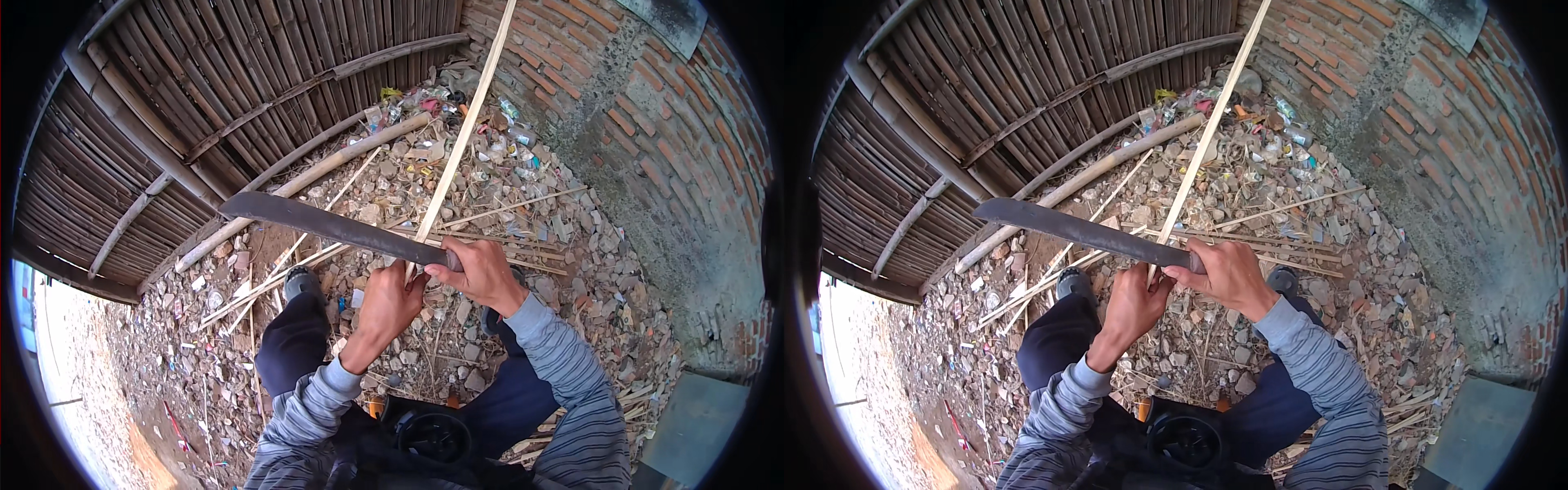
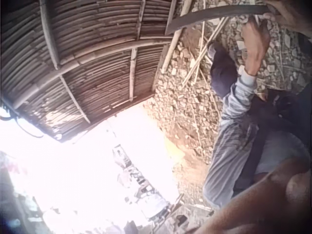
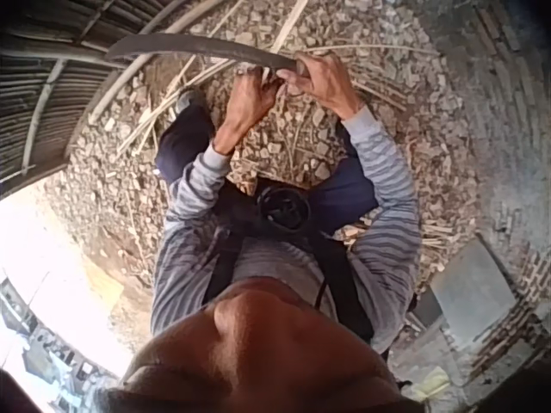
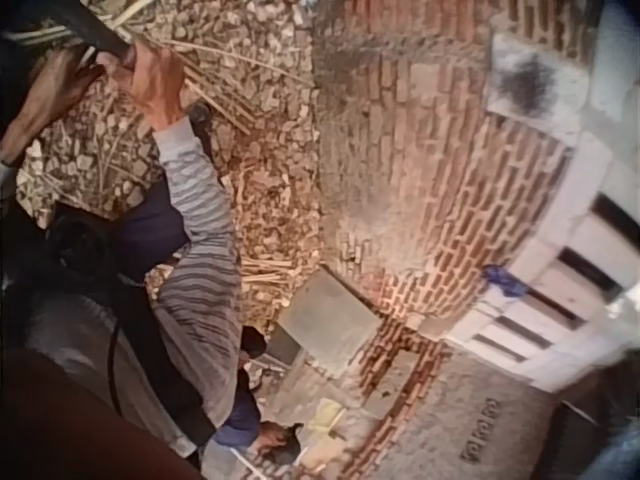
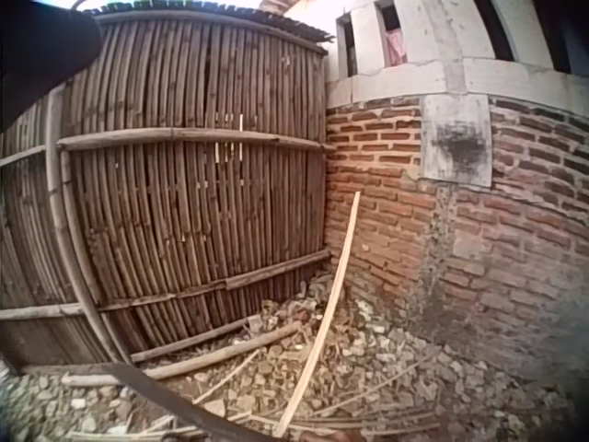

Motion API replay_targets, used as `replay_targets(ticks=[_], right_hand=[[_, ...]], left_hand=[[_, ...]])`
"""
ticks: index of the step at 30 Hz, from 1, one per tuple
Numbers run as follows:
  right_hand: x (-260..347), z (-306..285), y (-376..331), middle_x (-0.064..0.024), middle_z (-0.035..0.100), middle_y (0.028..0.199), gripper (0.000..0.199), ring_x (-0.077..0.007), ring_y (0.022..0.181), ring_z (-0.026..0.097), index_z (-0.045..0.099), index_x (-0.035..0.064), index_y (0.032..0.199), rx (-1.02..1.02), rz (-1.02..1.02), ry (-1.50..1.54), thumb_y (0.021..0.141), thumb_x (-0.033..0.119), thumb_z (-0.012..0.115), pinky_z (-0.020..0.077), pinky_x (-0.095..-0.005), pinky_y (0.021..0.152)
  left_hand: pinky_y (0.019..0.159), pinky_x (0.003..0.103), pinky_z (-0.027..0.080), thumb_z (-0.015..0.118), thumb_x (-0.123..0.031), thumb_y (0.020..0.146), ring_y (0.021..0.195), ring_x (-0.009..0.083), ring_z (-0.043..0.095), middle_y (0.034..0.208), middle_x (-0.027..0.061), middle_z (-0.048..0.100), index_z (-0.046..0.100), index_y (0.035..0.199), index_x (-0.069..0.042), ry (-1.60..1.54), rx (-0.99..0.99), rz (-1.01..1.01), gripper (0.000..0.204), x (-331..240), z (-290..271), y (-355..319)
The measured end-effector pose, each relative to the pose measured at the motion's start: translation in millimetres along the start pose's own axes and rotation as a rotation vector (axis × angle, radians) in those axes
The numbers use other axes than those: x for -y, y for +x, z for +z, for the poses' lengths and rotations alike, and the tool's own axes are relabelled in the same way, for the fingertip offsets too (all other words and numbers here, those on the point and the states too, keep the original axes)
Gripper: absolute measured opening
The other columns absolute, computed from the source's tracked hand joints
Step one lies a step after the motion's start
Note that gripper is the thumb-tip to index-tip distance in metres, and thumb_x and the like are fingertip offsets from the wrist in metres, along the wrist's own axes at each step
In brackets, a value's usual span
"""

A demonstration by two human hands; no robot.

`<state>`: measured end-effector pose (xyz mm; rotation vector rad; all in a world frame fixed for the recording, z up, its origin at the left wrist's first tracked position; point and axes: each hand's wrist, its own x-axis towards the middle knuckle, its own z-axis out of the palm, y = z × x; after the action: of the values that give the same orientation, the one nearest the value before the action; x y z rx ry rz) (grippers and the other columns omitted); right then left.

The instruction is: The person splits long bamboo strips lengthwise using a machete and peels the sliced splints apart by hand.

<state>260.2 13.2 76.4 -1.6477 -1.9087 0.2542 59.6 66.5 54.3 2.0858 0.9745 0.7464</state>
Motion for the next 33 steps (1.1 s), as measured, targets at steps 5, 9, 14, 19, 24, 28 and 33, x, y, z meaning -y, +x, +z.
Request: replay_targets(ticks=[5, 9, 14, 19, 24, 28, 33], right_hand=[[-2, -2, 4, -0.0121, 0.06, 0.058, 0.063, -0.0348, 0.055, 0.066, 0.071, 0.0013, 0.101, 0.005, 0.046, 0.008, 0.093, 0.064, 0.068, 0.0487, -0.0446, 0.053], [-7, -1, 4, -0.0129, 0.062, 0.054, 0.067, -0.0331, 0.051, 0.067, 0.075, 0.0012, 0.107, -0.027, 0.022, -0.019, 0.093, 0.066, 0.067, 0.0501, -0.0447, 0.051], [1, 2, -2, -0.0124, 0.062, 0.058, 0.061, -0.0343, 0.056, 0.068, 0.071, 0.0027, 0.101, -0.02, 0.055, -0.052, 0.095, 0.063, 0.067, 0.0497, -0.0441, 0.054], [7, 4, -3, -0.011, 0.061, 0.057, 0.06, -0.035, 0.055, 0.067, 0.071, 0.0032, 0.1, -0.005, 0.103, 0.046, 0.095, 0.063, 0.067, 0.05, -0.0442, 0.054], [9, 8, -6, -0.0089, 0.063, 0.054, 0.065, -0.03, 0.048, 0.066, 0.074, 0.0027, 0.102, -0.011, 0.025, -0.059, 0.094, 0.066, 0.067, 0.0514, -0.042, 0.048], [-1, 3, 0, -0.0077, 0.062, 0.053, 0.067, -0.0301, 0.047, 0.066, 0.074, 0.0034, 0.102, -0.052, -0.009, -0.087, 0.093, 0.069, 0.065, 0.0505, -0.0426, 0.047], [2, 6, 0, -0.0085, 0.061, 0.053, 0.069, -0.0319, 0.049, 0.066, 0.073, 0.0033, 0.098, -0.043, 0.056, -0.052, 0.093, 0.071, 0.064, 0.0503, -0.0441, 0.047]], left_hand=[[0.06, 0.05, 0.051, 0.068, -0.008, 0.089, 0.064, 0.0446, 0.067, 0.068, 0.0239, 0.064, 0.063, 0.098, 0.007, 0.003, 0.01, -0.066, 0.018, 1, 1, 2], [0.06, 0.049, 0.051, 0.068, -0.007, 0.089, 0.063, 0.0447, 0.067, 0.067, 0.024, 0.064, 0.063, 0.097, 0.007, -0.056, -0.006, -0.049, 0.017, -3, 1, 4], [0.058, 0.051, 0.051, 0.068, -0.006, 0.089, 0.063, 0.0473, 0.067, 0.065, 0.0275, 0.062, 0.062, 0.091, 0.009, -0.061, -0.019, -0.033, 0.017, -3, 1, 2], [0.057, 0.053, 0.052, 0.069, -0.004, 0.087, 0.064, 0.0509, 0.066, 0.066, 0.0329, 0.06, 0.06, 0.084, 0.011, -0.084, -0.023, -0.021, 0.018, -3, 1, 3], [0.06, 0.053, 0.053, 0.068, -0.003, 0.086, 0.065, 0.0499, 0.067, 0.068, 0.0331, 0.062, 0.063, 0.088, 0.011, -0.066, -0.056, 0.11, 0.016, 3, 2, 2], [0.062, 0.053, 0.053, 0.067, -0.002, 0.085, 0.067, 0.0501, 0.067, 0.07, 0.0324, 0.063, 0.063, 0.087, 0.011, -0.066, -0.077, 0.111, 0.014, -5, 1, 4], [0.062, 0.054, 0.053, 0.067, -0.002, 0.087, 0.068, 0.0508, 0.066, 0.07, 0.0318, 0.064, 0.062, 0.093, 0.012, -0.026, 0.005, -0.054, 0.016, -3, -1, 4]])
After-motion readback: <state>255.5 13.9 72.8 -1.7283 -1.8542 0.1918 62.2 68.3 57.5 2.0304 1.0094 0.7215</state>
